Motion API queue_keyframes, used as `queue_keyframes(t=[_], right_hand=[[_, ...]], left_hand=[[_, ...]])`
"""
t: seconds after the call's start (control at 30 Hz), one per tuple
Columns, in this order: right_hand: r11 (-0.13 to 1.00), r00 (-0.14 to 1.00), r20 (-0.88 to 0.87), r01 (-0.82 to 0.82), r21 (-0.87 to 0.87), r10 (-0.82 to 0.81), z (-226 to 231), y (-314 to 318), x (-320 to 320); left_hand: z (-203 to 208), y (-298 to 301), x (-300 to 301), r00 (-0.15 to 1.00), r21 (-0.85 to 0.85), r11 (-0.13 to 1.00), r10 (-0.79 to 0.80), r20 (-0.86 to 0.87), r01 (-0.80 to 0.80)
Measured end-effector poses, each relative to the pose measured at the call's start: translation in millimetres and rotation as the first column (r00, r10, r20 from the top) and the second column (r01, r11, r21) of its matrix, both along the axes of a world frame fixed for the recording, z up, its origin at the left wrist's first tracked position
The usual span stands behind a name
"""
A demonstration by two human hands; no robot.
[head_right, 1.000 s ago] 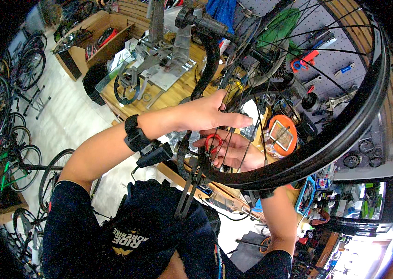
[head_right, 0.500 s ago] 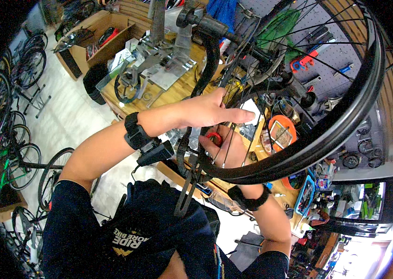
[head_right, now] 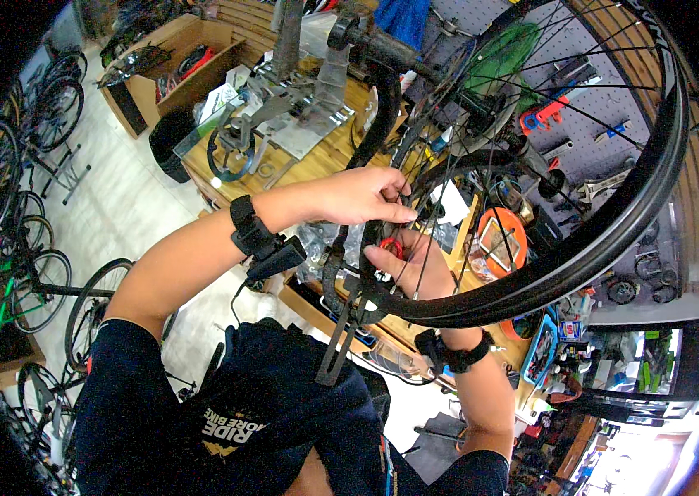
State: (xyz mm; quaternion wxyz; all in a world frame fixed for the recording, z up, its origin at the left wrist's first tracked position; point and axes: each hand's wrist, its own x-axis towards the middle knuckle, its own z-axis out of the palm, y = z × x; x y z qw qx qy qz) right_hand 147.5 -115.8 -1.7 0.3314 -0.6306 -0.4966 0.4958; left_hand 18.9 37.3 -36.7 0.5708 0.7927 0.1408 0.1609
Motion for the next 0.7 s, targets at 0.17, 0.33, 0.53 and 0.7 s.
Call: queue_keyframes(t=[0.17,0.33,0.53,0.7], right_hand=[[0.977,0.997,0.056,0.034,0.213,-0.047,-9,1,-10],[0.995,0.970,-0.242,0.008,-0.095,-0.031,15,-9,11],[0.922,0.923,-0.096,0.380,0.082,-0.372,17,3,43],[0.993,0.993,0.037,0.112,0.037,-0.113,-20,5,40]], left_hand=[[4,-2,2,1.000,-0.018,1.000,0.025,-0.019,-0.025],[3,-2,2,0.999,0.087,0.996,0.032,0.039,-0.036],[12,-3,-2,0.997,0.117,0.991,0.071,-0.034,-0.066],[10,-3,2,0.999,0.111,0.992,0.051,0.005,-0.051]])
